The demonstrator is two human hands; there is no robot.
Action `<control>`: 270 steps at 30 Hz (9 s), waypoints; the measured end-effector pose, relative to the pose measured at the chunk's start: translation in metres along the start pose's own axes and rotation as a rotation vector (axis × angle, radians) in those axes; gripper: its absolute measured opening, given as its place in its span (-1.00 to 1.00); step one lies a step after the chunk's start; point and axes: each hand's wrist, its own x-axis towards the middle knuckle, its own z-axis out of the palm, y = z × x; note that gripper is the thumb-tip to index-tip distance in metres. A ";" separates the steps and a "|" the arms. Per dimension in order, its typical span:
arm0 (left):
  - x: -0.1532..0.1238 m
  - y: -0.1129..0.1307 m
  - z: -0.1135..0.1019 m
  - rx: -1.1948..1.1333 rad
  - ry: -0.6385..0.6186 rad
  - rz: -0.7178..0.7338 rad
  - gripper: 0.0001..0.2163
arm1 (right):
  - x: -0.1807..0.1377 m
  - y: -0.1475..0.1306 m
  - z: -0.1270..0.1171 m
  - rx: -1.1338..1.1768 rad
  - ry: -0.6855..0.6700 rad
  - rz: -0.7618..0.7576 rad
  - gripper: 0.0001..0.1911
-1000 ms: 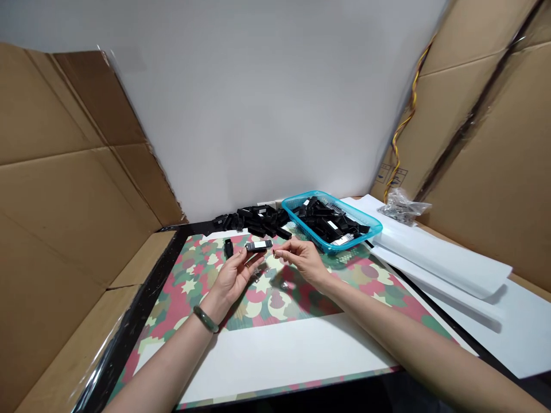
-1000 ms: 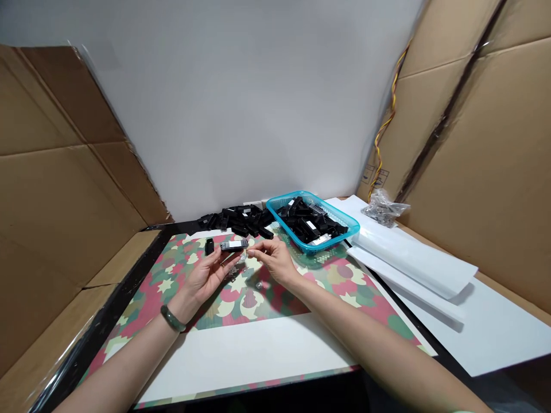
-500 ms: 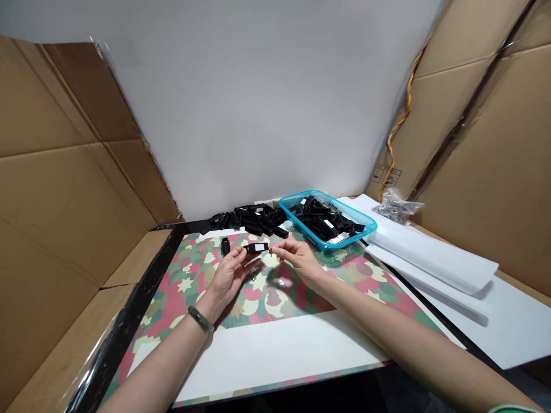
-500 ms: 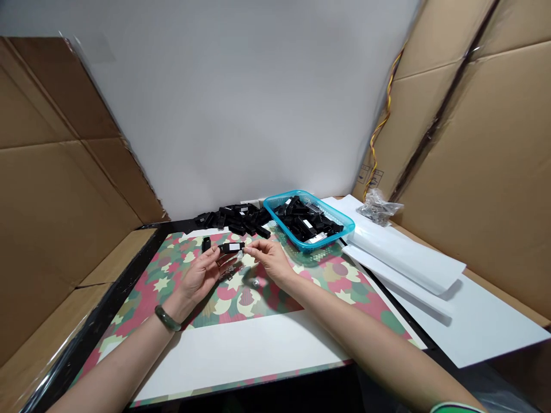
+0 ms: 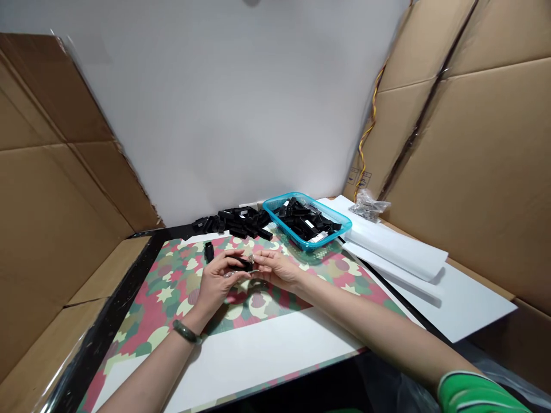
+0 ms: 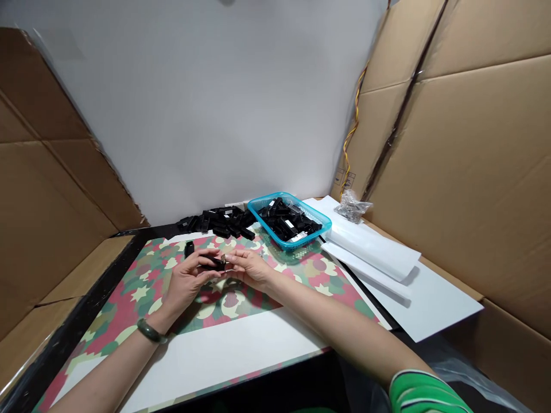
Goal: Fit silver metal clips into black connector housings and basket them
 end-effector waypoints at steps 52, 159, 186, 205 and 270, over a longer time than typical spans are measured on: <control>-0.009 -0.015 0.020 0.287 0.161 0.189 -0.90 | -0.002 0.020 0.012 -0.530 0.175 -0.384 -0.73; -0.001 -0.011 0.017 -0.393 0.274 -0.496 -0.67 | 0.003 0.018 0.006 0.106 0.230 0.073 -0.68; 0.006 0.001 -0.008 0.075 0.259 0.061 -0.83 | 0.010 -0.013 -0.017 -0.601 0.221 -0.304 -0.76; 0.019 -0.014 -0.019 -0.619 0.210 -0.394 -0.66 | 0.040 -0.014 -0.017 -1.021 -0.086 -0.195 -0.86; 0.007 -0.010 -0.009 -0.847 -0.104 -0.418 -0.70 | -0.016 -0.021 0.026 -1.557 -0.042 -1.045 -0.69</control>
